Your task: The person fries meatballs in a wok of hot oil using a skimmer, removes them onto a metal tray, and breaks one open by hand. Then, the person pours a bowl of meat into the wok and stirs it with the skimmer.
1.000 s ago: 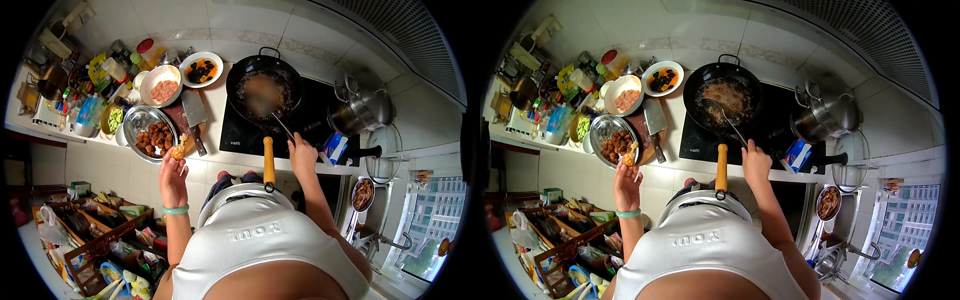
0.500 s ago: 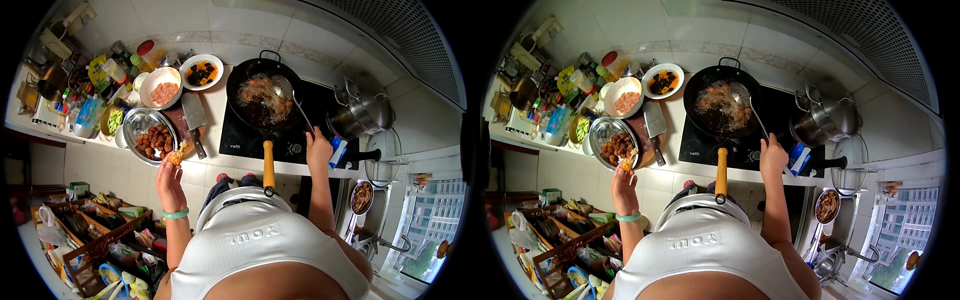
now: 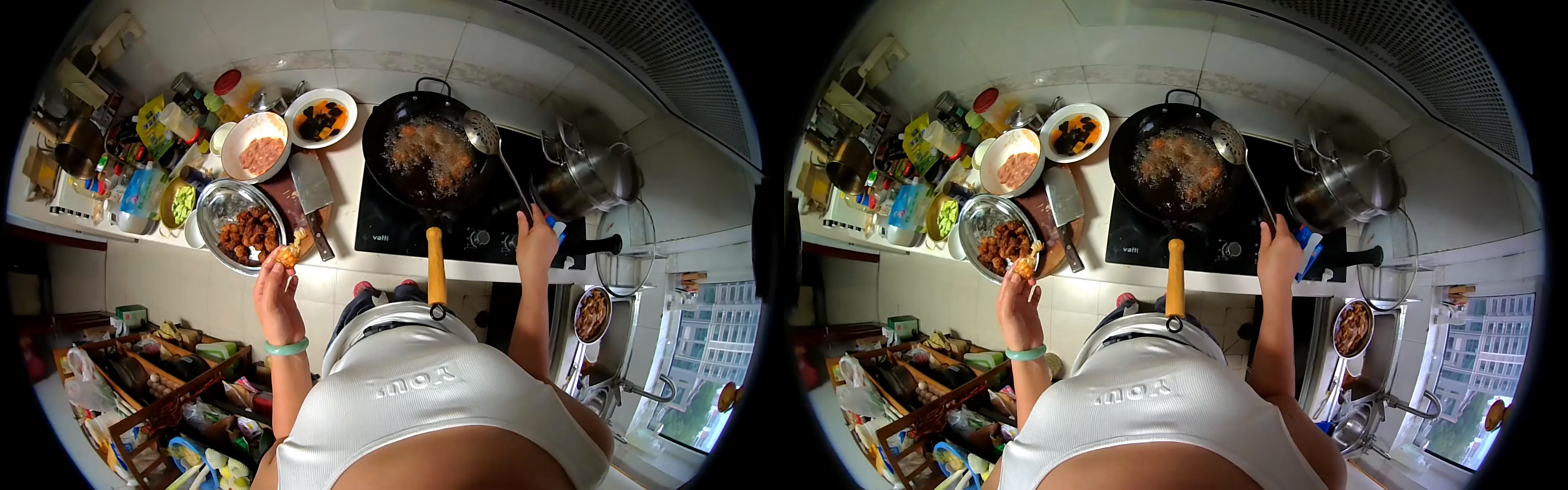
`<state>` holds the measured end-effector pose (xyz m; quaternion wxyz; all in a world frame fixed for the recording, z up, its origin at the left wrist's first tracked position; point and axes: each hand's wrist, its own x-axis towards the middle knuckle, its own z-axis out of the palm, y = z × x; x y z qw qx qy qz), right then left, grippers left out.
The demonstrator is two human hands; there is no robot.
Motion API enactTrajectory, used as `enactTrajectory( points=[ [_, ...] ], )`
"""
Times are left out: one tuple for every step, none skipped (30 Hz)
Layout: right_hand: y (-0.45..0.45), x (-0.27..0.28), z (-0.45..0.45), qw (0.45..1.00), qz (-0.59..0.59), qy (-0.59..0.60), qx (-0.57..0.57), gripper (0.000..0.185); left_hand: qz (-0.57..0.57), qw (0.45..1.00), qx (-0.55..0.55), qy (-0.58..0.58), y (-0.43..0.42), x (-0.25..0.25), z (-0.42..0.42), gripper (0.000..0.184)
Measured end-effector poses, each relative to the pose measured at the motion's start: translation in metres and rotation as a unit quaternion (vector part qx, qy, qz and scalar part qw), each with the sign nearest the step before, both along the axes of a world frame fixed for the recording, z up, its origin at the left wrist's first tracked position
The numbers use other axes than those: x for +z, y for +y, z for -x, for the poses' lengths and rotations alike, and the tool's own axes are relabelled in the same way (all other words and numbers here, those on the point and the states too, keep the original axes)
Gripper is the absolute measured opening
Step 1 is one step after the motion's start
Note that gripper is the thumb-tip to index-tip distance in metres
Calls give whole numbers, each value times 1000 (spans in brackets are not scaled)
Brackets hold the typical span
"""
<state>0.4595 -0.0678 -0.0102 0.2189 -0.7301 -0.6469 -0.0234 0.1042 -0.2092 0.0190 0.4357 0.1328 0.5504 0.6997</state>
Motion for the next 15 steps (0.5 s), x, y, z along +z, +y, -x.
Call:
enactTrajectory(
  points=[
    [1, -1, 2, 1000, 0, 1, 2, 30, -5, 1000, 8, -8, 2, 1, -1, 33],
    [1, 0, 4, 1000, 6, -15, -4, 29, -10, 1000, 14, -19, 3, 1, -2, 33],
    [0, 0, 5, 999, 11, -31, -12, 29, -10, 1000, 11, -19, 4, 2, -3, 33],
    [-1, -1, 5, 999, 11, -31, -14, 29, -8, 1000, 11, -16, 5, 2, -4, 33],
    [-1, -4, 6, 999, 16, -43, -14, 29, -6, 1000, 12, -12, 6, 3, -4, 33],
    [-1, -7, 7, 998, 21, -54, -14, 29, -6, 1000, 9, -12, 6, 3, -4, 33],
    [-2, -10, 7, 998, 21, -54, -17, 29, -5, 1000, 7, -16, 7, 4, -4, 33],
    [-3, -13, 8, 997, 35, -63, -9, 29, -3, 1000, 4, -20, 7, 5, -5, 33],
    [-4, -13, 9, 996, 49, -72, -2, 30, -4, 1000, 0, -19, 8, 4, -4, 33],
    [-8, -9, 12, 997, 60, -52, 7, 30, -5, 1000, 1, -24, 7, 2, -3, 32],
    [-11, -5, 15, 997, 60, -51, 3, 30, -6, 1000, 3, -30, 7, 0, -3, 32],
    [-14, -2, 16, 996, 78, -32, 9, 30, -8, 1000, -3, -29, 9, -1, -4, 32],
    [-16, 1, 16, 995, 95, -12, 14, 30, -33, 999, -10, -40, 10, -1, -4, 31],
    [-18, 3, 13, 996, 87, 18, 25, 30, -57, 997, -18, -52, 10, -1, -5, 30],
    [-21, 5, 11, 996, 86, 20, 17, 30, -58, 997, -26, -51, 12, -2, -5, 30]
  ],
)
